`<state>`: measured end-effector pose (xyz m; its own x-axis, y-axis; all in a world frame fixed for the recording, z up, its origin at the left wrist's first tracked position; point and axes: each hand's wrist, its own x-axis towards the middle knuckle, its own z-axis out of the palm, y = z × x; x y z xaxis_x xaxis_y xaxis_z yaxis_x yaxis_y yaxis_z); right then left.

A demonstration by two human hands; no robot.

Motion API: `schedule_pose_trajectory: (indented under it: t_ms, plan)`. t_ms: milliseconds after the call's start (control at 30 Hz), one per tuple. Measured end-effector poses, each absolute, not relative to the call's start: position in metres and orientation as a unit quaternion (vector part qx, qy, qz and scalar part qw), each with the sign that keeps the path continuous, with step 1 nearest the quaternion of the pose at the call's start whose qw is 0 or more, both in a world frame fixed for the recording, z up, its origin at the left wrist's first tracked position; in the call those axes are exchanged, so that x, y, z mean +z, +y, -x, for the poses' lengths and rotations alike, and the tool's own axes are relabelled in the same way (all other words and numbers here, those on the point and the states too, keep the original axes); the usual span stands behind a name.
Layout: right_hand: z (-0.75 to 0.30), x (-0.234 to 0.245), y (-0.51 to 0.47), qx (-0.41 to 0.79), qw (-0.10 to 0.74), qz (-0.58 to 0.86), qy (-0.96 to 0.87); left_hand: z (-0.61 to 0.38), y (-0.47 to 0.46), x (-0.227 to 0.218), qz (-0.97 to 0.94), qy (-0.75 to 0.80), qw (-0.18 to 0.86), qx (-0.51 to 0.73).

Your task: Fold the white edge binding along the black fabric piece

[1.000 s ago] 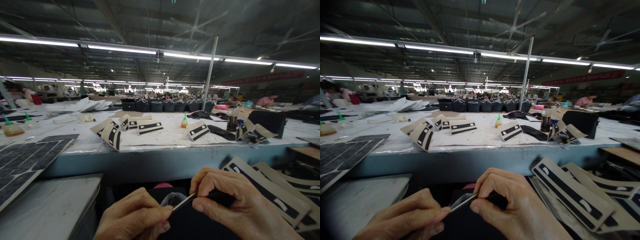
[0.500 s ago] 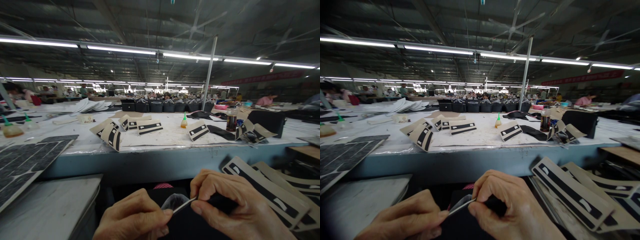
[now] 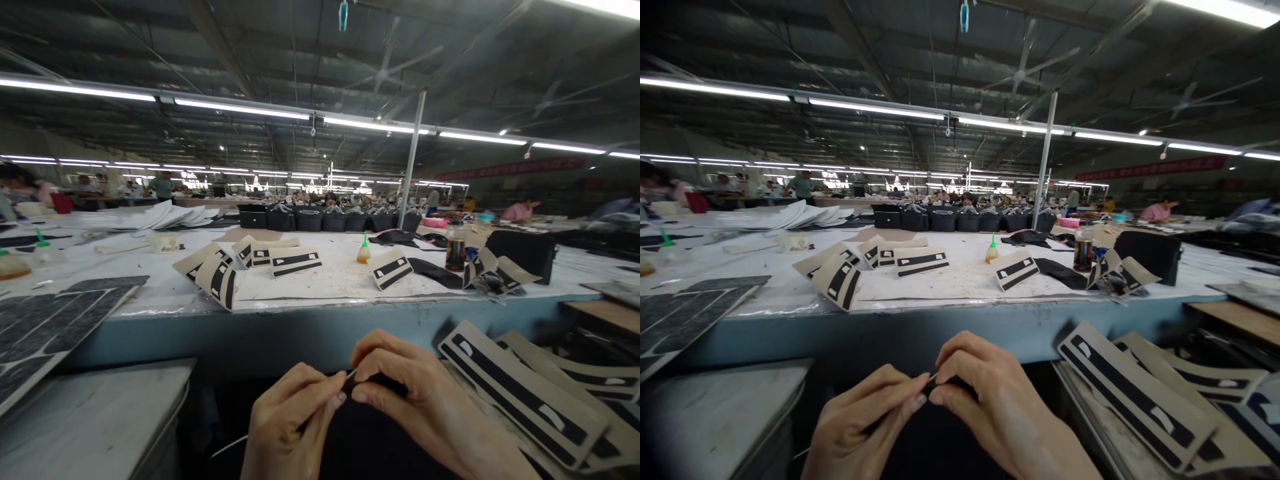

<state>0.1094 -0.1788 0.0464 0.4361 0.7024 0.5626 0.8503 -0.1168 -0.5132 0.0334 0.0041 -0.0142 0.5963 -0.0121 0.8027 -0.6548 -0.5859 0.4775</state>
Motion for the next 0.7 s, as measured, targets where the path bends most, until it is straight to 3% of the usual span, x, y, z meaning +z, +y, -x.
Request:
schedule_pose_trajectory:
  t_ms: [167,333,467,700]
  plan:
    - [-0.113,0.028,-0.180,-0.384,0.237,0.728,-0.516,-0.036,0.006,-0.018,-0.789,-0.180,0.367,0.460]
    - [-0.103,0.020,-0.178,-0.498,0.202,0.707,-0.459,-0.035,0.002,-0.019,-0.785,-0.149,0.358,0.482]
    - [-0.101,0.018,-0.179,-0.434,0.228,0.709,-0.507,-0.033,0.005,-0.017,-0.786,-0.121,0.344,0.499]
    - [-0.099,0.024,-0.185,-0.207,0.470,0.720,-0.467,-0.008,0.004,-0.007,-0.777,-0.171,0.427,0.430]
